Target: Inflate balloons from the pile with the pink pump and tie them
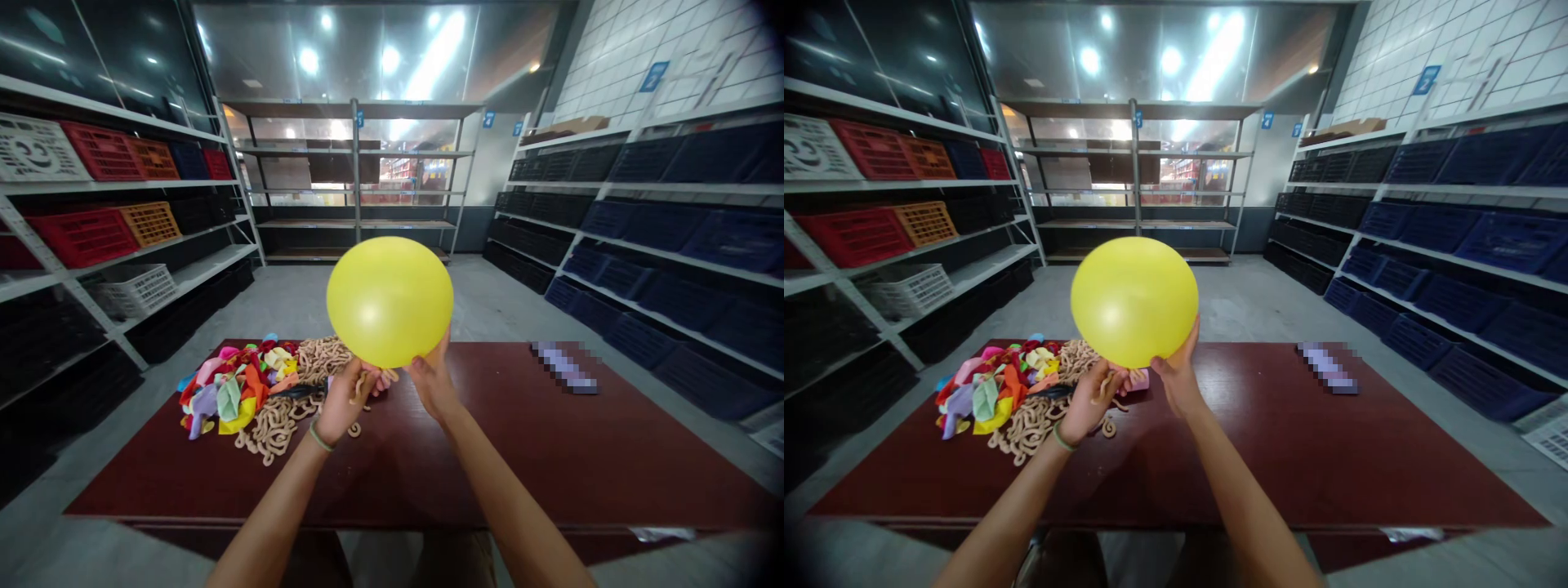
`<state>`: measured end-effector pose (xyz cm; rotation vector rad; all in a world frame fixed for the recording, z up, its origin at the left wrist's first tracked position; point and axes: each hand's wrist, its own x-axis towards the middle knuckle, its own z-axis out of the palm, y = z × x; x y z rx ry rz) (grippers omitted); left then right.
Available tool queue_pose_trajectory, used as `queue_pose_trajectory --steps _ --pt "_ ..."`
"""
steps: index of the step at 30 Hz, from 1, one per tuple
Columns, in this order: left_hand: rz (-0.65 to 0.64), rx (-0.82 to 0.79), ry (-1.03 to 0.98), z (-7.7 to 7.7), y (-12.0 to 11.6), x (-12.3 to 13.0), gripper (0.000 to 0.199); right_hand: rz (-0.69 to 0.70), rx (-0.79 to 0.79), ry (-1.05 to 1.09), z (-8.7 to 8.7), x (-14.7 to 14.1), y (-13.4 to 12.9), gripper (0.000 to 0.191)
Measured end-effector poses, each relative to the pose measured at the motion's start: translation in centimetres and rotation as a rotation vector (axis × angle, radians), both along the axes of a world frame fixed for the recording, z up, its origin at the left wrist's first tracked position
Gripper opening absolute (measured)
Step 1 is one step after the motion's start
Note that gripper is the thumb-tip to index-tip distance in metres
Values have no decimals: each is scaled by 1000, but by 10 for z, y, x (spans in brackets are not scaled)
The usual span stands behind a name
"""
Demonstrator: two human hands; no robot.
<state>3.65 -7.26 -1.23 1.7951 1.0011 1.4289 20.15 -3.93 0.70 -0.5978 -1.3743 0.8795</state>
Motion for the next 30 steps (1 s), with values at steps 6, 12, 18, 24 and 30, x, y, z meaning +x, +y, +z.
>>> queue_pose_trajectory --steps 6,12,18,24,30 --pt "-104 -92 53 4 -1 13 25 0 -34 97 8 3 -2 98" --pt "-126 -179 33 6 4 4 34 -84 -48 216 2 19 9 85" --pt "126 104 -52 22 26 -1 71 -136 -21 236 11 29 26 90" --pt "216 138 259 41 77 14 55 -317 -260 144 12 42 74 100" --pt "364 124 293 28 100 -2 42 -365 -293 35 -9 60 94 69"
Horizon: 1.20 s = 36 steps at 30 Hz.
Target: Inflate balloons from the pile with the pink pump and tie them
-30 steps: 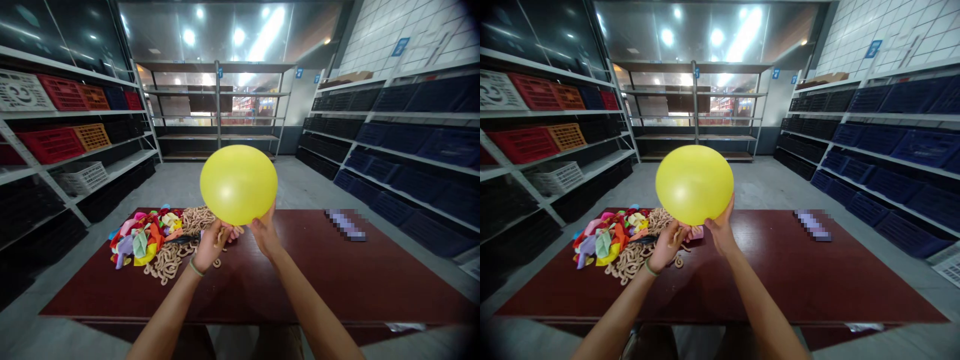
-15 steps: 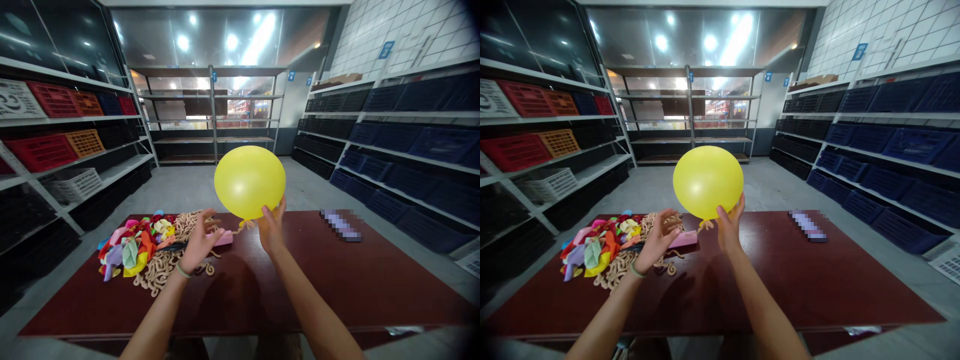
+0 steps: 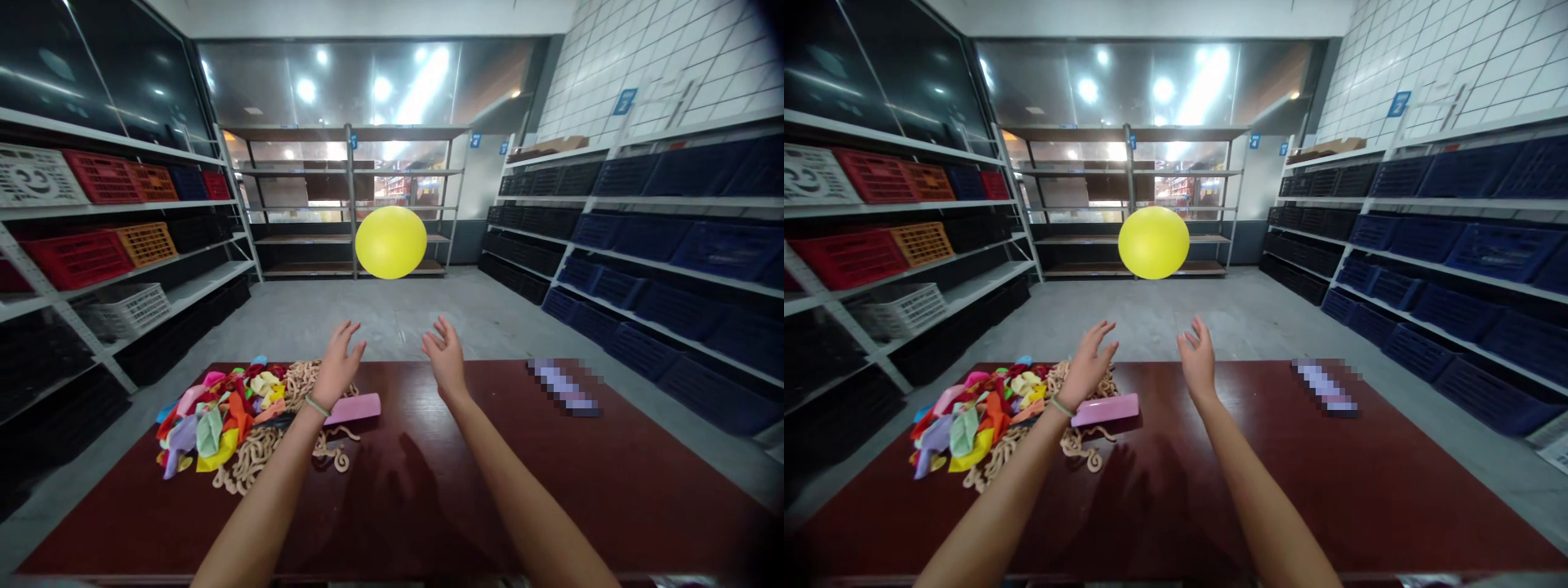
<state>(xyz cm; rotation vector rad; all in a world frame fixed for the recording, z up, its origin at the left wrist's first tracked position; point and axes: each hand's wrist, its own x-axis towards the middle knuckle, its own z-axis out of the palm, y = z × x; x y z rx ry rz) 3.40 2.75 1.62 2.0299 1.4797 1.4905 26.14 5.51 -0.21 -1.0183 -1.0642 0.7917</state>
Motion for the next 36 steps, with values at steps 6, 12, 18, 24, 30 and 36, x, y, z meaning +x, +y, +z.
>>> queue_pose_trajectory --steps 6,12,18,24,30,36 --pt "7 -60 -110 -20 -32 -31 31 110 -14 -58 -26 -27 -17 37" --pt "149 -78 -140 -42 -72 -89 28 296 -26 -82 -39 -85 -29 33" --pt "374 -62 -43 -71 -115 -166 28 532 41 -275 -55 -165 -48 25" --pt "654 -63 56 -104 -153 -217 27 703 133 -468 -71 -246 -61 18" --pt "712 -78 44 -124 -158 -225 26 760 138 -642 -79 -304 -54 18" --pt "693 -129 14 -120 -157 -224 27 755 155 -808 -80 -352 -27 20"
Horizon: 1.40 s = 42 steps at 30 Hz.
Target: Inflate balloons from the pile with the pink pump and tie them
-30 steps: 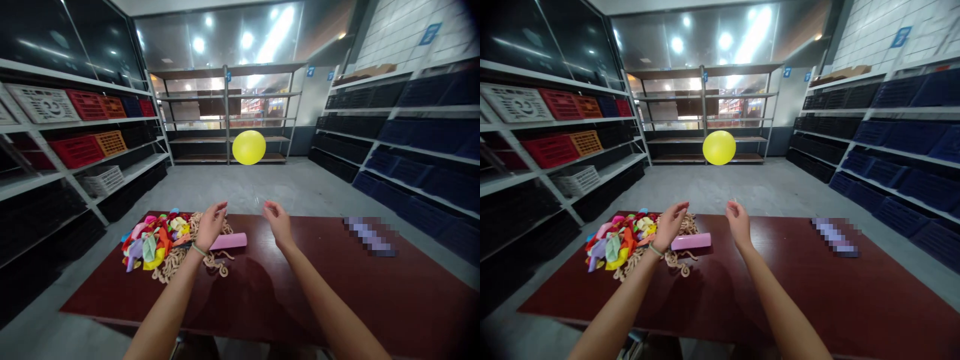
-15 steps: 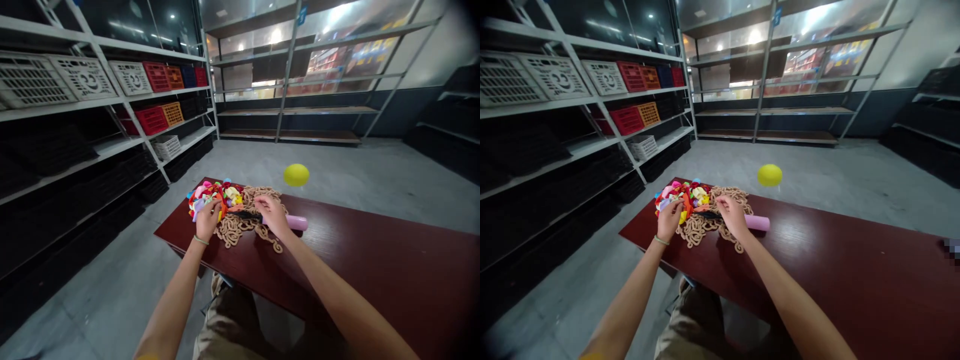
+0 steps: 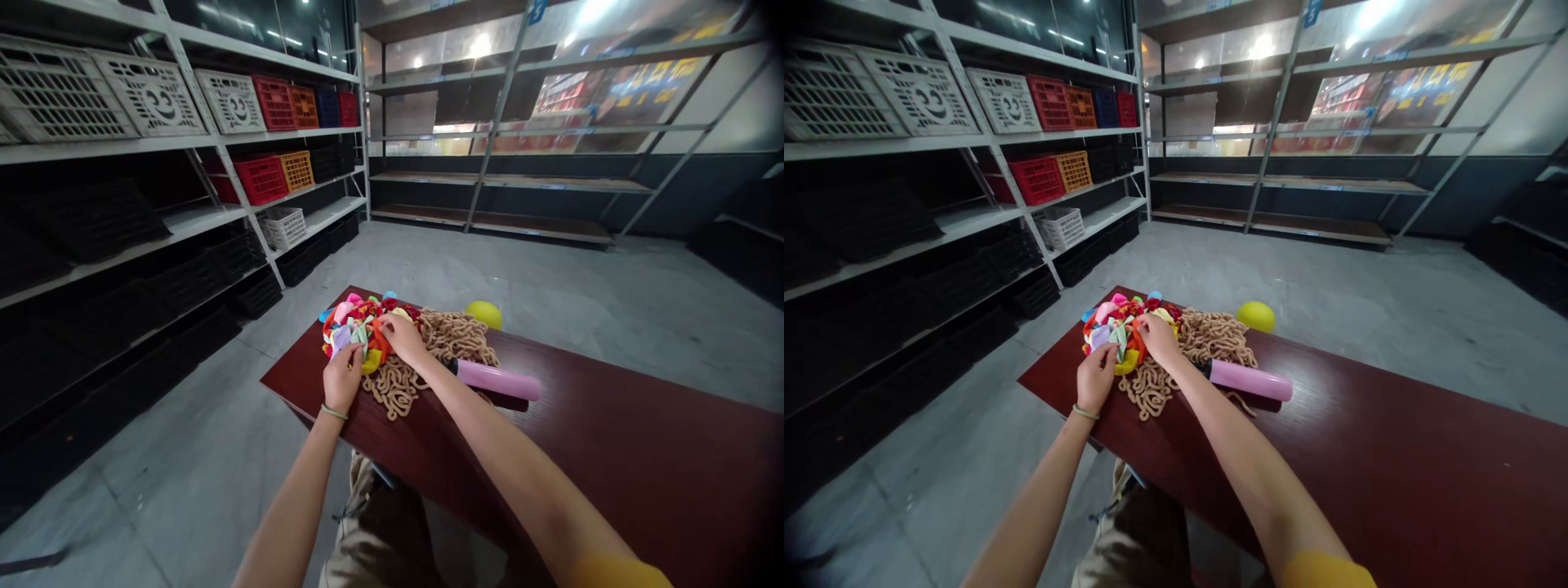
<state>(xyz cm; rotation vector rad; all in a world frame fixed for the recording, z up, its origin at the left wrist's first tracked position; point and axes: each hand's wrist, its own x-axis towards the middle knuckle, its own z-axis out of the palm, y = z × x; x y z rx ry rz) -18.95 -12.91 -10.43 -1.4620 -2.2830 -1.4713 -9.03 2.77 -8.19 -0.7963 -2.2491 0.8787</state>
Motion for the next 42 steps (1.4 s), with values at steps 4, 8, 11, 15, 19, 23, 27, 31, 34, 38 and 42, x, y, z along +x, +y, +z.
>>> queue_pose_trajectory --steps 4,8,11,15,19,23,27,31,34,38,42 --pt "8 -13 -21 0 0 -1 27 8 31 -59 -2 -17 10 17" --pt "-8 -3 -28 0 0 0 28 -6 18 -41 1 -12 11 9" --pt "-23 39 -9 -1 -1 0 27 -18 -9 24 13 3 10 6" --pt "-49 20 -20 4 -4 1 28 52 -98 99 38 39 8 6" --pt "-57 84 -124 22 1 26 29 115 -170 160 63 86 8 14" --pt "-371 42 -487 44 16 89 43 120 -274 216 87 130 6 12" --pt "-732 -58 -1059 58 35 150 54 112 -193 190 107 167 -5 8" --pt "-822 73 -1383 67 52 183 55 68 2 129 109 204 -27 7" --pt "-807 156 -1413 72 61 198 50 -39 115 138 99 232 -42 7" --pt "-772 224 -1379 76 68 213 41 -132 118 161 83 255 -52 8" --pt "-758 248 -1401 74 72 217 34 -153 107 164 72 262 -54 7"
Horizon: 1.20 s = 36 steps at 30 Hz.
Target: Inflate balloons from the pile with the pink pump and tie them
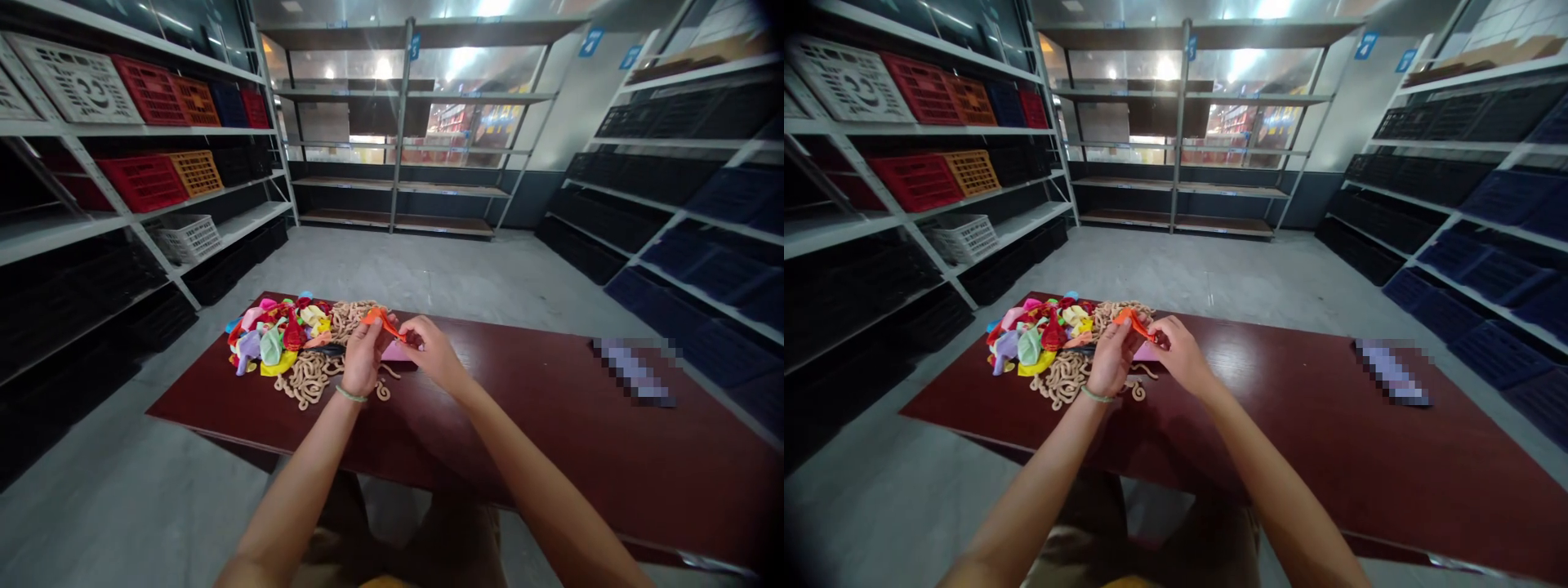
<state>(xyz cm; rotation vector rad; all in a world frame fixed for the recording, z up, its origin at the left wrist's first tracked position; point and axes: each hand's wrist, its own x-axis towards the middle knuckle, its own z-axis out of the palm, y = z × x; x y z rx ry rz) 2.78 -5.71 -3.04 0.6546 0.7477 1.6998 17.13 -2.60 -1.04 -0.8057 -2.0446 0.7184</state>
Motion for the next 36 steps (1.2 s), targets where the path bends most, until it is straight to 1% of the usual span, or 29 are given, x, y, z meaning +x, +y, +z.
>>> queue_pose_trajectory --steps 1,3,5,6,8,11,14,16,19,21,24,27,29,32,34,36 --pt "6 -5 9 -1 2 -2 33 5 -3 -9 -3 1 0 8" --pt "43 -11 58 -5 7 -8 32 -4 -27 -31 -9 3 2 17" --pt "99 -8 130 -9 14 -19 31 -67 -41 -64 -19 5 5 27" --pt "118 -6 163 -11 17 -25 31 -106 -21 -101 -25 7 8 30" --pt "126 2 208 -17 25 -38 32 -139 83 -224 -39 8 12 35" --pt "83 13 236 -28 31 -54 36 -93 265 -431 -62 7 14 47" --pt "16 -8 241 -40 31 -64 41 -82 361 -560 -79 5 11 53" --pt "-27 -25 227 -45 29 -68 41 -126 408 -603 -85 4 10 52" --pt "-9 -12 206 -47 27 -72 42 -193 449 -659 -85 4 11 47" --pt "40 -5 213 -45 26 -75 44 -207 453 -674 -84 4 11 42" --pt "129 12 230 -42 27 -83 46 -173 446 -661 -82 5 11 36" --pt "232 52 238 -42 30 -95 46 -189 427 -658 -83 13 10 32" --pt "320 65 257 -43 33 -103 46 -239 417 -640 -83 23 10 36" --pt "430 65 250 -46 36 -111 46 -318 433 -589 -81 35 9 48" --pt "450 71 167 -48 36 -112 44 -343 438 -561 -80 36 6 51" --pt "429 80 49 -48 35 -109 41 -324 431 -556 -79 33 2 51"
